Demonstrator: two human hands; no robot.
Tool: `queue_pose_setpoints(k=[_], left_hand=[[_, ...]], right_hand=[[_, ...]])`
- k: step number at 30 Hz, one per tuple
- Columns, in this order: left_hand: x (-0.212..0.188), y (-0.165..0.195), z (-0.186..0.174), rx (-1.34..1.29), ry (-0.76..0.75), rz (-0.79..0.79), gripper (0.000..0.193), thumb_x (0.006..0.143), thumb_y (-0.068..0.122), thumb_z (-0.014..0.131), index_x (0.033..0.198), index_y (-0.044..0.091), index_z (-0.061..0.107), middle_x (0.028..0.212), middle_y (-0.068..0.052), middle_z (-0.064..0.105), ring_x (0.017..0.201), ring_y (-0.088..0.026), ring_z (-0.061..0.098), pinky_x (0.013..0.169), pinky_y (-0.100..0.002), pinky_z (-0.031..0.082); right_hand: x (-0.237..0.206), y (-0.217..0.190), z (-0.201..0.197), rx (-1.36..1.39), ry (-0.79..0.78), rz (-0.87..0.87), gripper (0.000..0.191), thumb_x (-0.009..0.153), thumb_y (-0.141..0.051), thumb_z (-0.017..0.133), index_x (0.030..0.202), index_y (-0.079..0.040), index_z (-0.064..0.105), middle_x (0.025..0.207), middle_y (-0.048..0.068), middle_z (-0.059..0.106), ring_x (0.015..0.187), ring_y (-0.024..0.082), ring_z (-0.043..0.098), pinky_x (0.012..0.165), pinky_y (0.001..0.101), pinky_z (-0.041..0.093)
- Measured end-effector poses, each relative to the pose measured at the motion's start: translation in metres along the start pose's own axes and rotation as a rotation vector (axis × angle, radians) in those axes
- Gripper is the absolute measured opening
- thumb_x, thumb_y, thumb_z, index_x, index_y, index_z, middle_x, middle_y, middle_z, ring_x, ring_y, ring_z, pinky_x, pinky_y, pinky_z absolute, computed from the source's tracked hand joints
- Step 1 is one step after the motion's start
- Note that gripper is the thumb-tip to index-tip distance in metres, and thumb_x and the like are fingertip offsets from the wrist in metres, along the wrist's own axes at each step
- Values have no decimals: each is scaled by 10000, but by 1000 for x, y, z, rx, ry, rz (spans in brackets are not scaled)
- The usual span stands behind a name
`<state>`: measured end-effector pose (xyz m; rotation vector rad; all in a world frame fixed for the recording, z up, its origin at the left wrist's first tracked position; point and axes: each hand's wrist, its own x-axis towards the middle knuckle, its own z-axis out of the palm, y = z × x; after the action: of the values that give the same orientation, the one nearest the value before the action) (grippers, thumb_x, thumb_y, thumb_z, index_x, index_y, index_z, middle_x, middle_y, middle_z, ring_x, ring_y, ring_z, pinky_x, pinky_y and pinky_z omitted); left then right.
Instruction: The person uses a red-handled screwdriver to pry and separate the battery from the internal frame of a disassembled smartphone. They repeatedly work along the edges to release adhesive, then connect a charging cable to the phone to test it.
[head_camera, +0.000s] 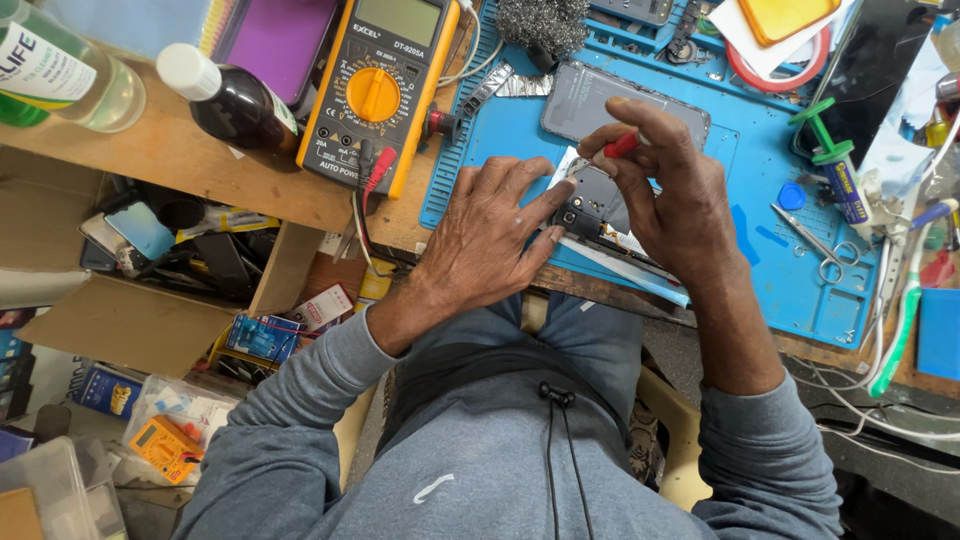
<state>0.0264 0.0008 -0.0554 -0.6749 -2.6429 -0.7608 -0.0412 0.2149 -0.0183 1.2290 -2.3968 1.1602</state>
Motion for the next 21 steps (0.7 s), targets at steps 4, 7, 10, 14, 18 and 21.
queue_pose_setpoints(k=[4, 7, 10, 14, 18, 21], left_hand=[[0, 2, 0, 21, 7, 17, 453, 987, 324, 640, 1371, 84, 636, 1417, -84, 559, 1235, -262, 496, 1018, -436, 397], [0, 3, -1, 20, 8, 19, 447, 981, 313, 652, 1365, 84, 640, 1424, -61, 573, 1218, -259, 503, 1011, -433, 399], [2, 4, -3, 15, 20, 16, 441, 977, 302, 659, 1360, 82, 645, 1415, -55, 580, 1201, -257, 507, 995, -432, 399], [3, 4, -5, 17, 37, 29, 426, 963, 295, 665, 1342, 100, 658, 1412, -63, 580, 1203, -260, 512, 993, -430, 400], [3, 4, -10, 3, 8, 31, 406, 965, 297, 676, 1323, 107, 667, 1388, -82, 586, 1188, -268, 516, 978, -437, 397], [4, 6, -14, -2, 39, 34, 419, 947, 294, 687, 1329, 125, 676, 1387, -68, 593, 1211, -266, 519, 1005, -437, 399]], right_hand=[[6, -4, 11, -93, 131, 26, 512, 1022, 38, 785, 1431, -93, 506, 1117, 138, 731, 1007, 209, 763, 882, 333, 663], [10, -11, 11, -199, 171, 24, 490, 977, -17, 863, 1365, -68, 568, 1108, 138, 731, 935, 187, 750, 825, 318, 644], [16, -16, 5, -19, 86, 7, 440, 994, 77, 711, 1383, 12, 518, 1209, 162, 710, 1064, 212, 731, 881, 319, 634], [20, -16, 7, -192, 208, 106, 476, 971, -52, 911, 1340, -66, 611, 980, 99, 715, 849, 165, 743, 745, 300, 626], [20, -12, 4, -120, 139, -8, 449, 1034, 13, 803, 1396, -60, 547, 1156, 135, 732, 979, 202, 764, 891, 308, 652], [21, -13, 2, -107, 126, 47, 458, 1037, 4, 824, 1402, -73, 557, 1097, 115, 747, 959, 191, 781, 835, 293, 647]])
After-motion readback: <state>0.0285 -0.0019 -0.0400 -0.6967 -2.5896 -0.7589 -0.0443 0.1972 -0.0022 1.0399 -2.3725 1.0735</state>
